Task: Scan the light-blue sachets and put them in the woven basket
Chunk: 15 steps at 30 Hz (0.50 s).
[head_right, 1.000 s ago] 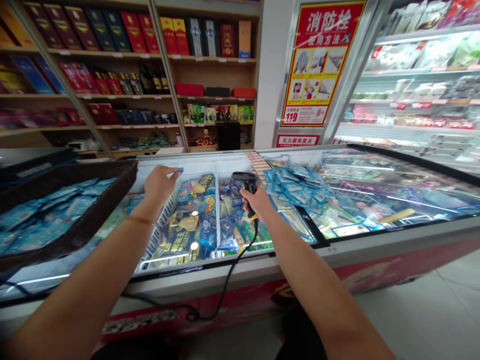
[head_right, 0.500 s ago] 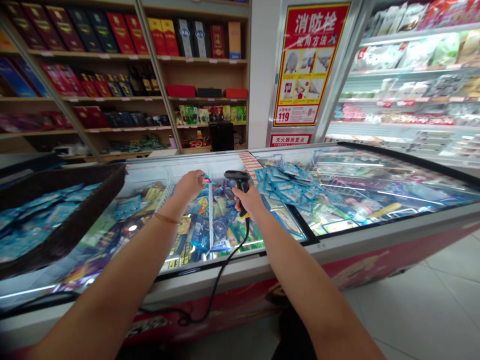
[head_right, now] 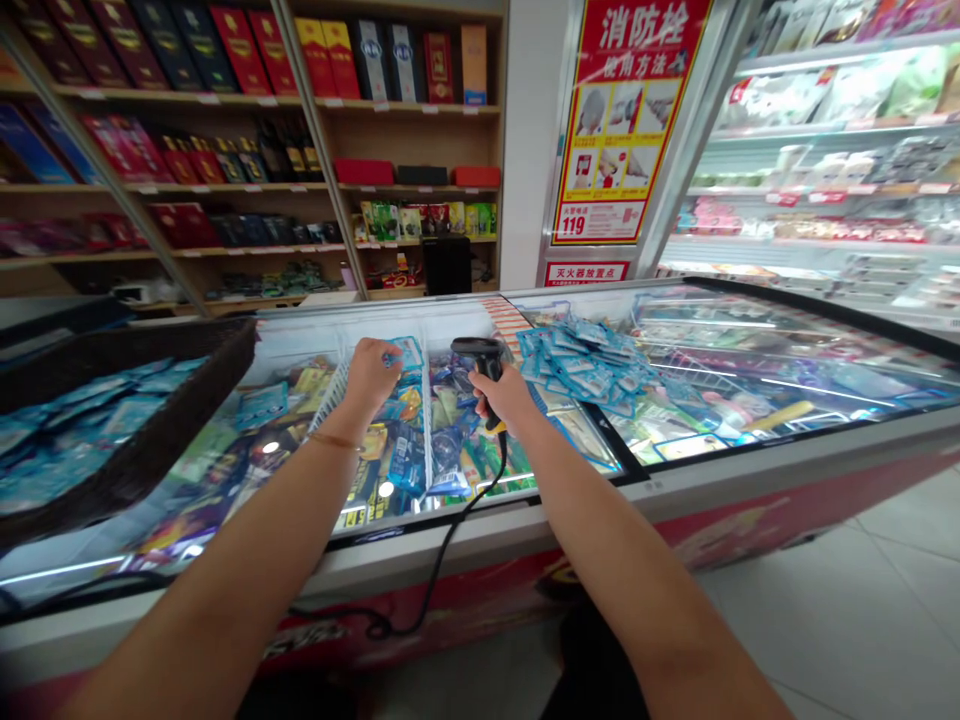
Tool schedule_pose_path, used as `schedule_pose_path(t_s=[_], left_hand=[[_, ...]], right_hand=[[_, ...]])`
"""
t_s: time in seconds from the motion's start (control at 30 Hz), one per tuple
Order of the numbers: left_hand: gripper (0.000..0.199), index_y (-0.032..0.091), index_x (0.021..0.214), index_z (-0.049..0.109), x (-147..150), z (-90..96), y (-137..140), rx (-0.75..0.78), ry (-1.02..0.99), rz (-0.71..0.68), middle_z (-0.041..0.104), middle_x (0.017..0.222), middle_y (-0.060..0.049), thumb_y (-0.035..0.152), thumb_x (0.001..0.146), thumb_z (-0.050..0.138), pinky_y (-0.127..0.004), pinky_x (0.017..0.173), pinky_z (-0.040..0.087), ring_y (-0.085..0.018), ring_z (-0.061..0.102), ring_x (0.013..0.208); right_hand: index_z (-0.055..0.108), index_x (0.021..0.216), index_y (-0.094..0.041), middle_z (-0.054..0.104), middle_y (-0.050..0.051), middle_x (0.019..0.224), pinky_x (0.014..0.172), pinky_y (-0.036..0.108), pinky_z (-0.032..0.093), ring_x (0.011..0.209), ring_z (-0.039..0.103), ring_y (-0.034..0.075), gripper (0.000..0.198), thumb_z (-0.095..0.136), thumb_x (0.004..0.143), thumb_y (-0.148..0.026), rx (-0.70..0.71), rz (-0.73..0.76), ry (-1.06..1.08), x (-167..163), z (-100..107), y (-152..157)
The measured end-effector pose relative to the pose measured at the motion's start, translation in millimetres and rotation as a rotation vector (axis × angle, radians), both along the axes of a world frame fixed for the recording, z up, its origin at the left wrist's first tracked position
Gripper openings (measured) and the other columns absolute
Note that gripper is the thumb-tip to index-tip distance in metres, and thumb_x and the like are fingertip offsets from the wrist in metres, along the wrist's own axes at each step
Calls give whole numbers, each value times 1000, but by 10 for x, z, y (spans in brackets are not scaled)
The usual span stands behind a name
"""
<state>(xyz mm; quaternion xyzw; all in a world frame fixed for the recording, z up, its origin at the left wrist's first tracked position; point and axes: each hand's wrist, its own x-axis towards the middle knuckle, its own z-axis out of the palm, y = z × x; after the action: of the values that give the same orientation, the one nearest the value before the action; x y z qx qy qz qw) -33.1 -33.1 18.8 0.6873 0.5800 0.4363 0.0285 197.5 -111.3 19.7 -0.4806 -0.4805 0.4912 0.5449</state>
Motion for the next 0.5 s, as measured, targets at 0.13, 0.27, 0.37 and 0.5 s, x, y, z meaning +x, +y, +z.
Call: schedule_pose_path(t_s=[0.13,0.27,0.37,0.5], left_hand=[[59,21,129,61,41,4,-86,28,-77,24,48,135,-12,4,73,63,-35,95,51,-19,64,94],[67,21,136,56,35,-25,-51,18,-113,21,54,131,-12,1,72,61,-31,90,52,-16,66,86],[39,18,111,69,8,-38,-1,-19,-15,5,67,106,-10,5,76,61,-35,97,49,-22,65,96],[16,20,94,71,-7,-45,4,12,46,-10,70,97,-9,16,81,62,-38,99,47,-26,64,100]], right_hand=[[53,81,-20,57,-5,57,35,22,42,36,52,10,24,75,80,-28,-13,-9,9,7,-24,17],[53,82,-19,57,-5,55,34,22,42,36,52,10,21,73,82,-25,-22,-20,1,5,-19,15],[53,80,-19,57,-5,55,34,21,41,36,52,10,19,71,83,-24,-21,-32,-7,1,-9,5],[52,83,-20,57,-6,56,34,21,40,36,52,9,24,75,80,-26,-29,-31,0,1,-14,7]])
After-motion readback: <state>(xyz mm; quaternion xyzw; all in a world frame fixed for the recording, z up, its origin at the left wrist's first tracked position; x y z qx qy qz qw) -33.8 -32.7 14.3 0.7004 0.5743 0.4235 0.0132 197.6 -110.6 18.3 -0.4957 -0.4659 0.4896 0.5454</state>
